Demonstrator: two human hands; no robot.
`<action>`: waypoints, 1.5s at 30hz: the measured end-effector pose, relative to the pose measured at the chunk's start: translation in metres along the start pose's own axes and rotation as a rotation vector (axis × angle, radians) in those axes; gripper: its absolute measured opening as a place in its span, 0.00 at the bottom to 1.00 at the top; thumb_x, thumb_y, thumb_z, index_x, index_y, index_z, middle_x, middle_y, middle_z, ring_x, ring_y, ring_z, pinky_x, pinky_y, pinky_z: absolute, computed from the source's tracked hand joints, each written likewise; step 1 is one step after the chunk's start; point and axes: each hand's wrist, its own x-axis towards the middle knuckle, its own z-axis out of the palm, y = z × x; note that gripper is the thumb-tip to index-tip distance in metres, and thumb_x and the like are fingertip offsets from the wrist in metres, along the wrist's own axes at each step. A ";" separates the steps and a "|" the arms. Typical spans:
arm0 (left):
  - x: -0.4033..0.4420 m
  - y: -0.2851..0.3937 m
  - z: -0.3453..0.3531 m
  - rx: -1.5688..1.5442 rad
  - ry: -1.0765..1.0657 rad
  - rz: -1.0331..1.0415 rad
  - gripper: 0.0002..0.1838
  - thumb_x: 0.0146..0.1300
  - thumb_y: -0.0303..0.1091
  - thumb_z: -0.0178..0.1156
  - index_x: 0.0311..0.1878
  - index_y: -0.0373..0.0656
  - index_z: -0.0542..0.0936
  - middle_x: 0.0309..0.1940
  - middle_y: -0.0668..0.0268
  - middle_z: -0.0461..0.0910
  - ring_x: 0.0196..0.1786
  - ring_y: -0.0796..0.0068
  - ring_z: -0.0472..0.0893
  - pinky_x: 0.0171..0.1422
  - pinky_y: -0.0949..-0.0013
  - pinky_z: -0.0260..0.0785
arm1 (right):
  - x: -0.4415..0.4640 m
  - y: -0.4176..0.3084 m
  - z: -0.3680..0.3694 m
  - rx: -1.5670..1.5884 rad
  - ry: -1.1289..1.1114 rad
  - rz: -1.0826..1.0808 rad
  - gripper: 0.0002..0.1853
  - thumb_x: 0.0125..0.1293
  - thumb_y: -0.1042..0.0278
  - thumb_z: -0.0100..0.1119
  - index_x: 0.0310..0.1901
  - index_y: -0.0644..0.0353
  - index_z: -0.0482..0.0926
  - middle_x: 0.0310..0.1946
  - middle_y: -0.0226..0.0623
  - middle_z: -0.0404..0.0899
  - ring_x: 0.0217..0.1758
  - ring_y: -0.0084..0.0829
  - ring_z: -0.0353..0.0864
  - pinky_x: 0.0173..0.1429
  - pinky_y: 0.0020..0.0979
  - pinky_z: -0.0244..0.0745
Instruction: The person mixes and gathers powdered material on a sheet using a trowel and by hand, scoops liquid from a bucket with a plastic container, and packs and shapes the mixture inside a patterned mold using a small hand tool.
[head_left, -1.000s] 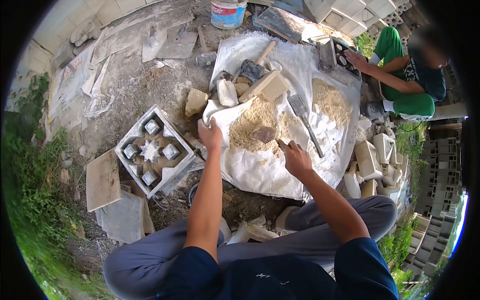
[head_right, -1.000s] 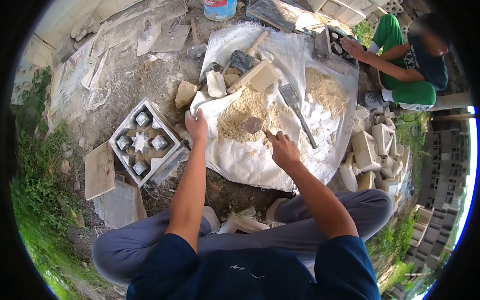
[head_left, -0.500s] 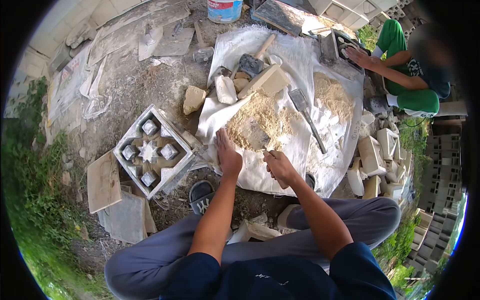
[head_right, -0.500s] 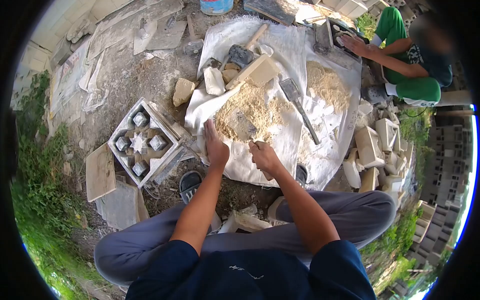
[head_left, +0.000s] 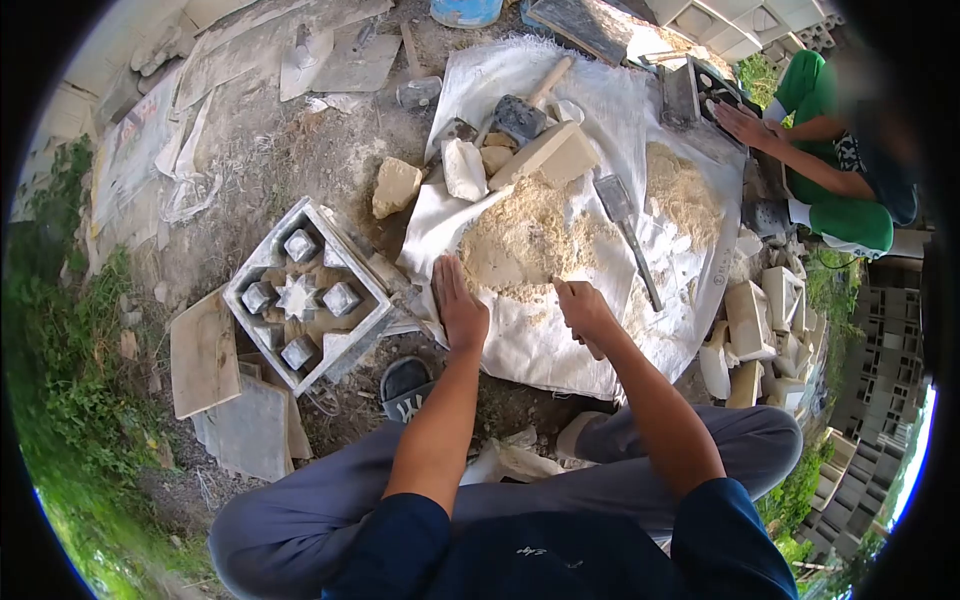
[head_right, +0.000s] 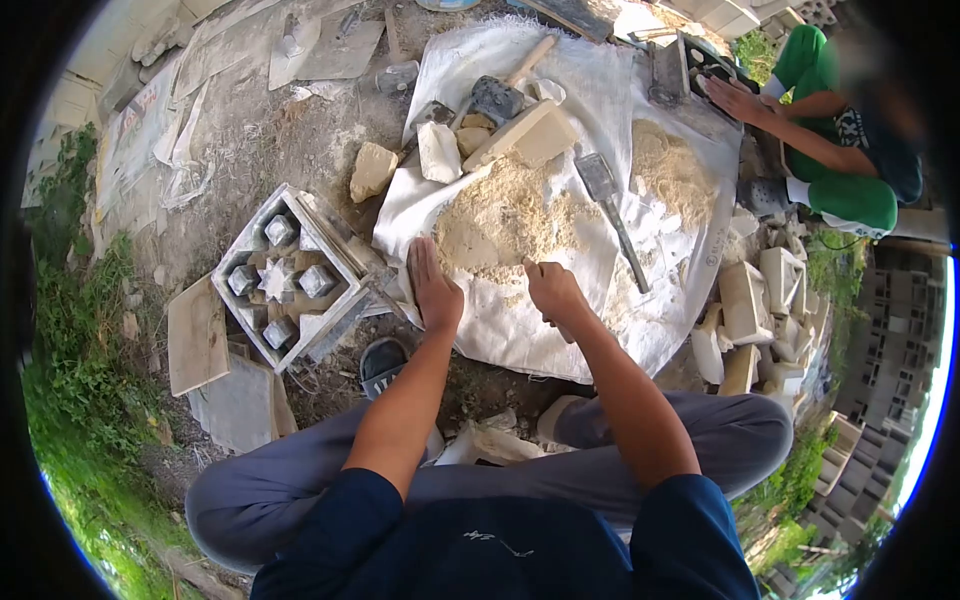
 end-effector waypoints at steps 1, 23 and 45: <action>0.000 0.002 -0.001 -0.004 -0.003 -0.010 0.42 0.58 0.16 0.50 0.80 0.35 0.58 0.80 0.45 0.56 0.85 0.45 0.52 0.88 0.48 0.44 | -0.007 0.000 0.002 -0.018 0.008 -0.006 0.31 0.82 0.45 0.42 0.38 0.71 0.79 0.23 0.53 0.81 0.21 0.45 0.84 0.26 0.46 0.79; 0.004 0.002 0.007 0.131 0.086 0.093 0.29 0.65 0.23 0.51 0.72 0.34 0.72 0.77 0.40 0.61 0.80 0.37 0.60 0.83 0.39 0.52 | 0.019 0.047 0.019 0.028 0.059 0.070 0.30 0.82 0.45 0.43 0.37 0.69 0.78 0.17 0.49 0.76 0.15 0.41 0.78 0.22 0.44 0.73; 0.001 0.006 0.004 0.138 0.060 0.089 0.33 0.67 0.25 0.51 0.77 0.44 0.68 0.77 0.42 0.63 0.81 0.39 0.59 0.85 0.40 0.48 | 0.031 0.001 0.039 -0.023 -0.105 -0.017 0.35 0.82 0.45 0.42 0.29 0.73 0.76 0.16 0.50 0.76 0.13 0.42 0.77 0.21 0.48 0.74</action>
